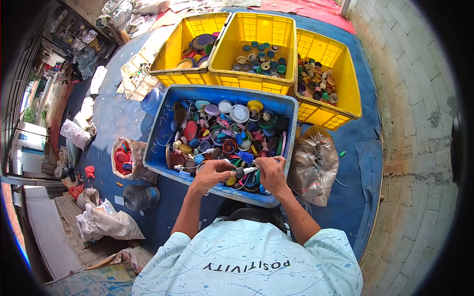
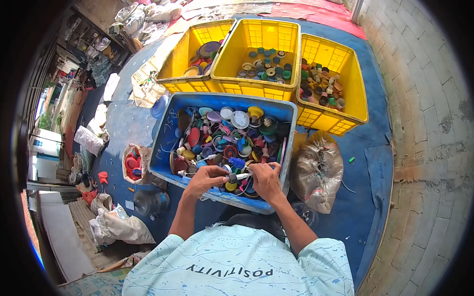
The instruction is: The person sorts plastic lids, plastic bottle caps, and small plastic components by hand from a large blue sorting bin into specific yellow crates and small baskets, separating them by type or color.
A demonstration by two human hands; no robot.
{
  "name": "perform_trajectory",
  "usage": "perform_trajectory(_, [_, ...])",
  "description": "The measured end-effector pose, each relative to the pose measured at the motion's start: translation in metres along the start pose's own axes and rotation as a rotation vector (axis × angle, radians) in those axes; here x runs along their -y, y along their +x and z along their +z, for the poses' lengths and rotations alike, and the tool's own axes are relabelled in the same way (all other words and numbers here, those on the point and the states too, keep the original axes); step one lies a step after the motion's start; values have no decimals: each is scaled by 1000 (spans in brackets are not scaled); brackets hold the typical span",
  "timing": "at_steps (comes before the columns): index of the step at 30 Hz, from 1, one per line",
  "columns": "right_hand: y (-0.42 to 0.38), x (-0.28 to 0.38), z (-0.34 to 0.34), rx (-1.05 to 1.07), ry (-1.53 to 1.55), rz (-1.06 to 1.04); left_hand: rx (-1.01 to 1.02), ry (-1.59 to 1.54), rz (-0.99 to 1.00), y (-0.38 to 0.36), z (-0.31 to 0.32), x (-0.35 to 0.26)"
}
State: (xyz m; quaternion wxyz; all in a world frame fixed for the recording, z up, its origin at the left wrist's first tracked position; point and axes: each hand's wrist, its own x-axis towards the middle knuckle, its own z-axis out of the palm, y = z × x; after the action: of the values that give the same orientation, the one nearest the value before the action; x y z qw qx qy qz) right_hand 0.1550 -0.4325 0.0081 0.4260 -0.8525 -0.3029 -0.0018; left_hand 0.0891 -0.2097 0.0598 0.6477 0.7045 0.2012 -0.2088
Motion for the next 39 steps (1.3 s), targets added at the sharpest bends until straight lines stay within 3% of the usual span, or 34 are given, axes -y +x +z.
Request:
perform_trajectory(3, [-10,-9,9,-18,175,100,-71,-174,-15,6,6,3])
perform_trajectory(4, [-15,-10,15,-51,297,158,-51,-406,-34,11,9,5])
perform_trajectory(7, [-26,-7,24,-39,499,365,44,-671,85,5,21,6])
perform_trajectory(9, [-30,-7,29,27,626,529,2,-694,132,5,37,11])
perform_trajectory(14, [-29,13,33,101,900,711,-172,-704,199,5,71,31])
perform_trajectory(30, [-39,85,119,228,926,541,-553,-672,235,-62,41,104])
perform_trajectory(34, [-42,119,157,387,686,388,-654,-772,281,-96,5,136])
perform_trajectory(39, [-62,185,230,549,687,343,-738,-850,254,-161,-60,195])
